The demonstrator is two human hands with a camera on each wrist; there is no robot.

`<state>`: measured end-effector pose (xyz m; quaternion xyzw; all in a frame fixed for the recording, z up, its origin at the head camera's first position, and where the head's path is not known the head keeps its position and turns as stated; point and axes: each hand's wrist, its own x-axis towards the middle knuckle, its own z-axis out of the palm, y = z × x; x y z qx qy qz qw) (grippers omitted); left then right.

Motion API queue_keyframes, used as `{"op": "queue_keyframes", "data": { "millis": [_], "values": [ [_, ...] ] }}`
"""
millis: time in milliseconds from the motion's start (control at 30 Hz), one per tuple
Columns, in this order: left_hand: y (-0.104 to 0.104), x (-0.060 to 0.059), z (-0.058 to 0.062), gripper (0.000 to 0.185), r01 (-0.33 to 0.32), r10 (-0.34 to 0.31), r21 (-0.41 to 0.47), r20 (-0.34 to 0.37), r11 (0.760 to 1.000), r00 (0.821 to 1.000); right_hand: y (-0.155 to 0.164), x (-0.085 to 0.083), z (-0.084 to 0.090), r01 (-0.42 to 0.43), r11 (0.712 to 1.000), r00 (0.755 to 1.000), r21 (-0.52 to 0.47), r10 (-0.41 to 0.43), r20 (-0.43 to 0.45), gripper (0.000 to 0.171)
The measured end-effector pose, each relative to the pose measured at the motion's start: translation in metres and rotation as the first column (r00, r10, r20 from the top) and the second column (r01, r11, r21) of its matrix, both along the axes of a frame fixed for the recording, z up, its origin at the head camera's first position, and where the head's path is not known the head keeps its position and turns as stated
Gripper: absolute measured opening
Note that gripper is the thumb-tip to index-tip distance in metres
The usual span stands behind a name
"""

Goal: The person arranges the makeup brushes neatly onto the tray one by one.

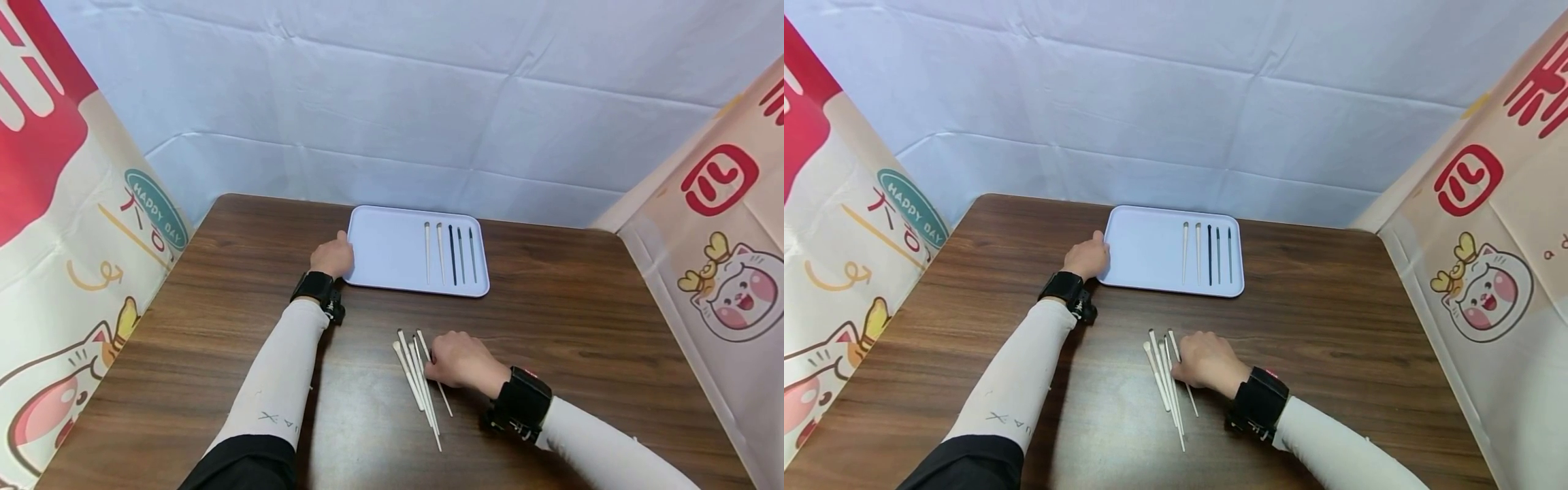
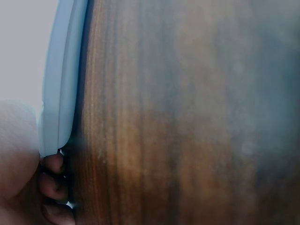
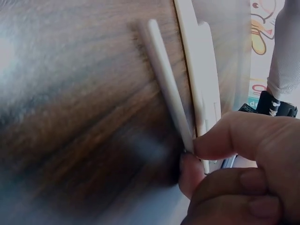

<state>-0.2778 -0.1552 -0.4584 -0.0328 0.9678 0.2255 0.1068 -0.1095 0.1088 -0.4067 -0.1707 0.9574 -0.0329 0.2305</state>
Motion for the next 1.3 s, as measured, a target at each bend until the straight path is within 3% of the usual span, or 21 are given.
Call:
{"op": "queue_keyframes", "data": {
  "millis": [833, 1300],
  "values": [
    [0.0, 0.001, 0.002, 0.038, 0.006, -0.006, -0.003, -0.001, 1.0, 1.0, 0.005, -0.014, 0.016, 0.021, 0.999, 1.0, -0.028, -0.021, -0.003, 0.041],
    [-0.001, -0.002, -0.002, 0.038, 0.004, -0.004, 0.003, 0.0, 1.0, 1.0, 0.002, -0.036, 0.031, 0.028, 0.996, 1.0, -0.087, -0.028, 0.001, 0.042]
  ]
}}
